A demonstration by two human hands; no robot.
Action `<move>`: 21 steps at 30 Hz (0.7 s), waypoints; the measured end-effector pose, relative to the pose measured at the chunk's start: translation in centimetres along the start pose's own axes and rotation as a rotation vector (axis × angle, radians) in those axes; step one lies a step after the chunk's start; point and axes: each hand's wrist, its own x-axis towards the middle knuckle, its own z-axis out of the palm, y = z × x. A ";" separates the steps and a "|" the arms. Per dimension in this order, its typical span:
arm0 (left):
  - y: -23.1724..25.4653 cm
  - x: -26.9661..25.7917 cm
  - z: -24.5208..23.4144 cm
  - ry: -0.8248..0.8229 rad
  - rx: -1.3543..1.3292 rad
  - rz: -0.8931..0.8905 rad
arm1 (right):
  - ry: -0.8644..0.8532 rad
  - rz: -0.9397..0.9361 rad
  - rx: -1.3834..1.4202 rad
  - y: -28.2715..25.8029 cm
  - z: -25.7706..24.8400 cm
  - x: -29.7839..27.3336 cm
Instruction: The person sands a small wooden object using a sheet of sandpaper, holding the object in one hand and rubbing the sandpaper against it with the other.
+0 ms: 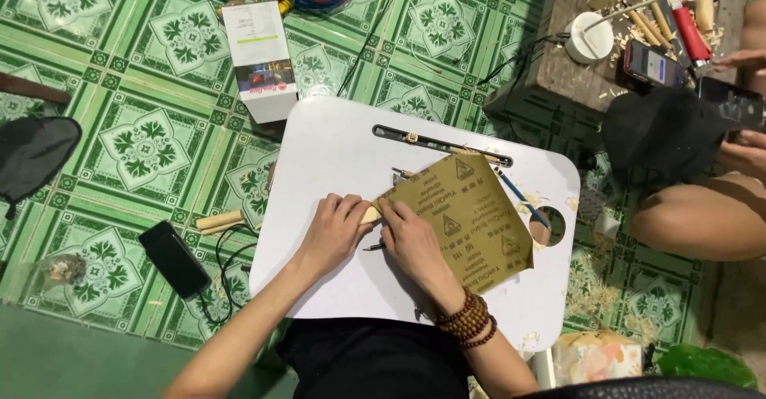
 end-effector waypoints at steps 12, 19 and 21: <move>0.1 0.0 -0.5 -0.030 -0.016 0.003 | -0.003 0.027 0.050 -0.6 -0.4 -0.4; 0.0 -0.1 0.0 -0.034 -0.016 0.000 | 0.012 0.020 0.037 0.2 0.6 -0.5; -0.2 0.0 -0.1 -0.035 -0.023 -0.014 | 0.014 0.006 0.031 0.4 0.7 0.1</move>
